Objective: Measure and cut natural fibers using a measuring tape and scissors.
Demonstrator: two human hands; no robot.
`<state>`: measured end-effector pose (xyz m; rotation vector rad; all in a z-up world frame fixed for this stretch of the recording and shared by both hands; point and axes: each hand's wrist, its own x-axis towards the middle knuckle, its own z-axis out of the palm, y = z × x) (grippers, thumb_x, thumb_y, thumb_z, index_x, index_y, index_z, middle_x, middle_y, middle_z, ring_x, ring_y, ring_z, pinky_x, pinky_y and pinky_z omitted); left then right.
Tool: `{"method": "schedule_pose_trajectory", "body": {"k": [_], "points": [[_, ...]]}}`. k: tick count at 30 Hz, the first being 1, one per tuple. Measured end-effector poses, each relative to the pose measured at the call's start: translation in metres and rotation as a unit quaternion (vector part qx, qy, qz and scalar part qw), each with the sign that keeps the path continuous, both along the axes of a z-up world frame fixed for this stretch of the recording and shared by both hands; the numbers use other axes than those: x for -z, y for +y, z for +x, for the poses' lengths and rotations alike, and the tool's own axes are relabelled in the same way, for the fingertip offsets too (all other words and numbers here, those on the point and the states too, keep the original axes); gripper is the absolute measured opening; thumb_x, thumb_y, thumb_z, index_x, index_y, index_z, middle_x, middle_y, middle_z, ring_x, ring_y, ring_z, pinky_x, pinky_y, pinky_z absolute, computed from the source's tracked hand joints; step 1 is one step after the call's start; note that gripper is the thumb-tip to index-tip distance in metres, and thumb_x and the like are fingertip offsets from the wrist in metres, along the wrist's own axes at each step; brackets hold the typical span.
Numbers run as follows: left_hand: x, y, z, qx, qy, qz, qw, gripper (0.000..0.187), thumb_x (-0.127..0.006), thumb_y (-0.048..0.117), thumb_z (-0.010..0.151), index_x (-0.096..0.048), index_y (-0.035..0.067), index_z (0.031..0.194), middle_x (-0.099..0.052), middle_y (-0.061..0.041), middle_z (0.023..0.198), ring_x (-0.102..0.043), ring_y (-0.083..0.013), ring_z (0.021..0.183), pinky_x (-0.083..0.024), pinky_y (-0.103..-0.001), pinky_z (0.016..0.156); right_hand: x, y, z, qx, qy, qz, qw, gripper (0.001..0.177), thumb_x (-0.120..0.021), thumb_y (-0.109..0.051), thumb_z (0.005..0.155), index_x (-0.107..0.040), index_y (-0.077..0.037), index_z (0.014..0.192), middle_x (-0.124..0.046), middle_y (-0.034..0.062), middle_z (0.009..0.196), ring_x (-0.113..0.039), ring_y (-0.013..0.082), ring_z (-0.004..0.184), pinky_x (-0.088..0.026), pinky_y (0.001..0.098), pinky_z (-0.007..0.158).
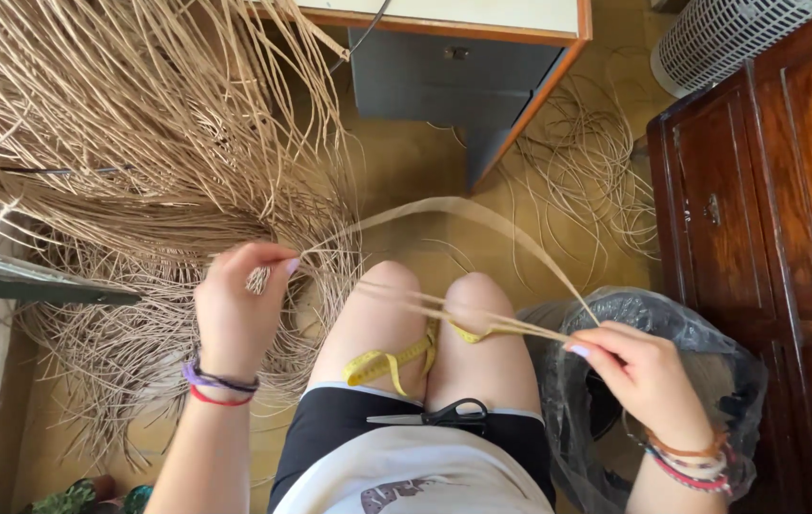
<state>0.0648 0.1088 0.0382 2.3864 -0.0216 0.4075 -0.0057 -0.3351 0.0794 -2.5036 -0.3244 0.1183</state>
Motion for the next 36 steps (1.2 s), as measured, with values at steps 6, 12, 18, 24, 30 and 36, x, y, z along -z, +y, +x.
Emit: {"method": "schedule_pose_trajectory", "body": {"k": [6,12,18,24,30,36], "points": [[-0.042,-0.112,-0.028,0.241,-0.045,0.131,0.961,0.050,-0.061,0.015,0.081,-0.063,0.012,0.131,-0.053,-0.021,0.142,-0.037,-0.0487,0.141,-0.022,-0.068,0.116,0.007,0.059,-0.001,-0.130,-0.021,0.037,0.991,0.013,-0.067,-0.020,0.095,-0.074,-0.009,0.097,-0.072,0.0009,0.085,-0.069,0.0177,0.072,-0.051,0.0314,0.070],[-0.013,-0.157,-0.071,0.388,0.154,0.126,0.900,0.011,-0.049,0.022,0.102,-0.059,0.016,0.102,-0.072,-0.005,0.071,-0.072,-0.0347,0.057,-0.053,-0.053,0.045,-0.005,0.059,-0.005,-0.143,0.008,0.018,0.990,0.011,-0.064,-0.017,0.094,-0.073,-0.011,0.098,-0.074,0.0021,0.091,-0.073,0.0184,0.079,-0.053,0.0324,0.074],[0.040,-0.038,-0.025,0.156,0.144,0.281,0.936,0.033,-0.057,0.018,0.091,-0.065,0.032,0.119,-0.076,0.006,0.081,-0.074,-0.0228,0.059,-0.057,-0.044,0.048,-0.005,-0.043,-0.026,0.054,0.002,-0.057,0.997,0.016,-0.068,-0.022,0.092,-0.081,-0.014,0.098,-0.080,-0.0032,0.096,-0.074,0.0121,0.085,-0.053,0.0271,0.086],[0.048,-0.033,-0.033,0.163,0.013,0.450,0.878,0.091,-0.068,0.078,0.068,-0.056,0.030,0.145,-0.053,-0.002,0.153,-0.044,-0.0341,0.144,-0.033,-0.056,0.115,-0.001,-0.015,-0.030,0.041,0.019,-0.107,0.993,0.019,-0.067,-0.033,0.091,-0.079,-0.020,0.098,-0.081,-0.0112,0.098,-0.076,0.0110,0.081,-0.056,0.0287,0.071],[-0.013,-0.185,-0.097,0.359,0.067,0.119,0.923,0.063,-0.047,0.050,0.102,-0.041,0.004,0.145,-0.073,-0.006,0.074,-0.070,-0.0316,0.052,-0.049,-0.049,0.037,0.000,0.061,-0.024,-0.164,-0.045,-0.027,0.985,0.006,-0.069,-0.013,0.089,-0.068,-0.007,0.089,-0.074,0.0065,0.093,-0.072,0.0229,0.080,-0.056,0.0390,0.072],[0.014,-0.077,-0.047,0.237,0.163,0.438,0.852,0.017,-0.063,0.014,0.087,-0.065,0.023,0.102,-0.067,0.009,0.065,-0.069,-0.0193,0.053,-0.049,-0.037,0.042,-0.015,-0.033,-0.048,0.047,-0.019,-0.062,0.997,0.017,-0.065,-0.019,0.094,-0.081,-0.016,0.100,-0.080,-0.0028,0.103,-0.075,0.0136,0.090,-0.053,0.0285,0.087]]}}
